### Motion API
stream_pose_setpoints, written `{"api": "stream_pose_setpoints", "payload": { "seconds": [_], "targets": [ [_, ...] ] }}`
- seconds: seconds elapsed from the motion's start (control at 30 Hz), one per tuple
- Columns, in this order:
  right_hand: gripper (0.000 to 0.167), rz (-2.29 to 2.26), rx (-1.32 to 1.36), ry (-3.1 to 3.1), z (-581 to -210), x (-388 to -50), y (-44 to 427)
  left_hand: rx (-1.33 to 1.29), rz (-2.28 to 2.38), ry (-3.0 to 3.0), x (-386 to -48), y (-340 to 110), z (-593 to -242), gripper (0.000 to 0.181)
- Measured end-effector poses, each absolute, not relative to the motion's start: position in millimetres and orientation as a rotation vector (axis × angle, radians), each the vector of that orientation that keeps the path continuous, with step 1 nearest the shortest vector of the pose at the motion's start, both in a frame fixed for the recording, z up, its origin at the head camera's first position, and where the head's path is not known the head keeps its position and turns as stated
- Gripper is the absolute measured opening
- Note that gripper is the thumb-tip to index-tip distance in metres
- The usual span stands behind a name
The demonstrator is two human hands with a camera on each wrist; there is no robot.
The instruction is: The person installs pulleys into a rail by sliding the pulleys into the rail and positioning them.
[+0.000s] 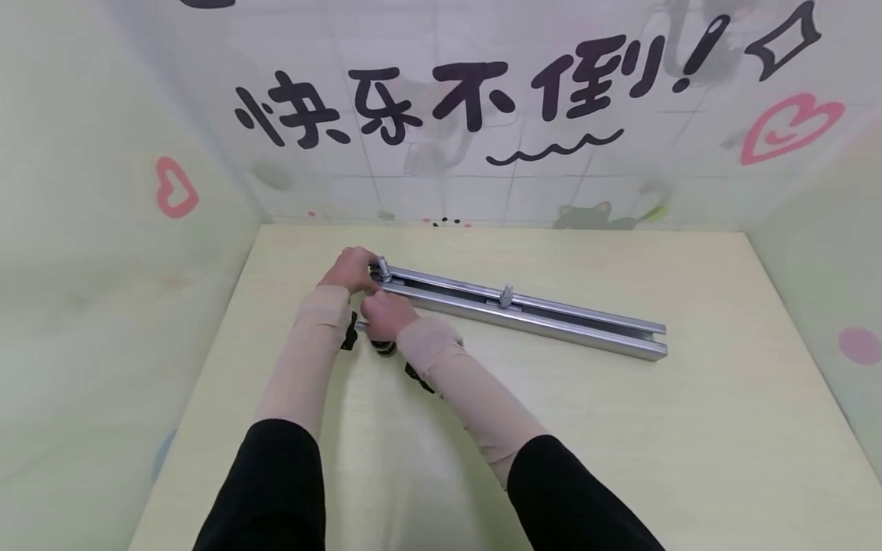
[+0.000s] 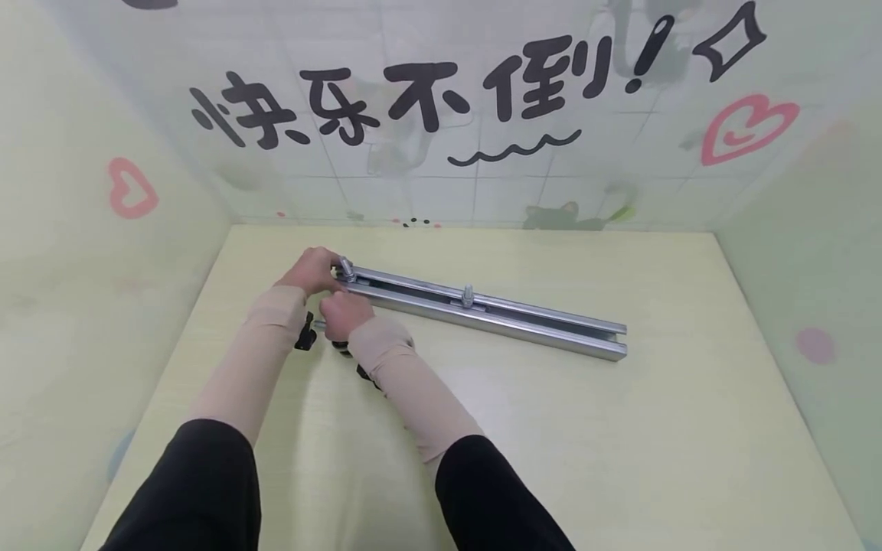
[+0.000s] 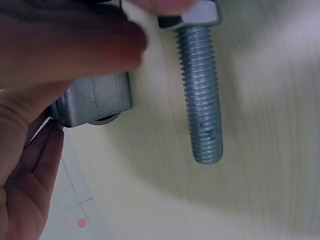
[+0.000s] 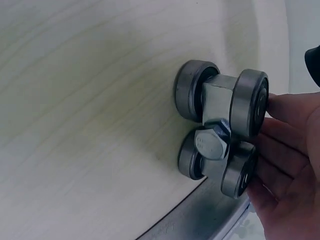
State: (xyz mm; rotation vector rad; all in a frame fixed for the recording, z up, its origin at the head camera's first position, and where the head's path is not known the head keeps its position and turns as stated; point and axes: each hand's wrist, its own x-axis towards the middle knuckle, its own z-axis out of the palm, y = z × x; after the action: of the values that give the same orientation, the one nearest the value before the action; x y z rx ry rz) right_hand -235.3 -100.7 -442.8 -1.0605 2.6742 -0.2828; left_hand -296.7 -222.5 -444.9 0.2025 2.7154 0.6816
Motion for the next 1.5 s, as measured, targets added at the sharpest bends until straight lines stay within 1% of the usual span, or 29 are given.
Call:
{"api": "stream_pose_setpoints", "payload": {
  "seconds": [0.17, 0.3, 0.47, 0.67, 0.83, 1.03, 1.13, 1.3, 1.5],
  "targets": [
    [0.000, -0.198, -0.987, 2.730, -446.6, -235.6, -108.7, 0.217, 0.653, 2.736, -297.1, -222.3, -446.2, 0.034],
    [0.008, -0.110, -0.934, 2.763, -446.7, -234.8, -114.9, 0.226, 0.637, 2.745, -296.4, -221.1, -444.9, 0.033],
    [0.014, -0.018, -0.846, 2.765, -445.2, -233.3, -120.9, 0.245, 0.624, 2.758, -296.5, -220.4, -445.1, 0.035],
    [0.017, 0.025, -0.861, 2.722, -445.4, -232.5, -116.8, 0.241, 0.652, 2.742, -296.8, -221.3, -446.7, 0.036],
    [0.014, 0.044, -0.910, 2.683, -444.6, -232.0, -110.3, 0.239, 0.646, 2.744, -297.1, -222.3, -446.7, 0.037],
    [0.007, -0.013, -0.965, 2.674, -446.3, -231.7, -102.2, 0.224, 0.662, 2.730, -296.3, -221.6, -444.9, 0.042],
    [0.005, -0.064, -0.983, 2.673, -447.9, -231.8, -96.6, 0.194, 0.672, 2.719, -295.8, -220.2, -444.3, 0.040],
    [0.005, -0.197, -0.989, 2.665, -446.6, -231.1, -83.7, 0.182, 0.665, 2.725, -296.0, -218.9, -444.7, 0.037],
    [0.007, -0.356, -0.983, 2.643, -439.8, -226.1, -65.0, 0.184, 0.642, 2.730, -296.3, -219.7, -444.2, 0.042]
  ]
}}
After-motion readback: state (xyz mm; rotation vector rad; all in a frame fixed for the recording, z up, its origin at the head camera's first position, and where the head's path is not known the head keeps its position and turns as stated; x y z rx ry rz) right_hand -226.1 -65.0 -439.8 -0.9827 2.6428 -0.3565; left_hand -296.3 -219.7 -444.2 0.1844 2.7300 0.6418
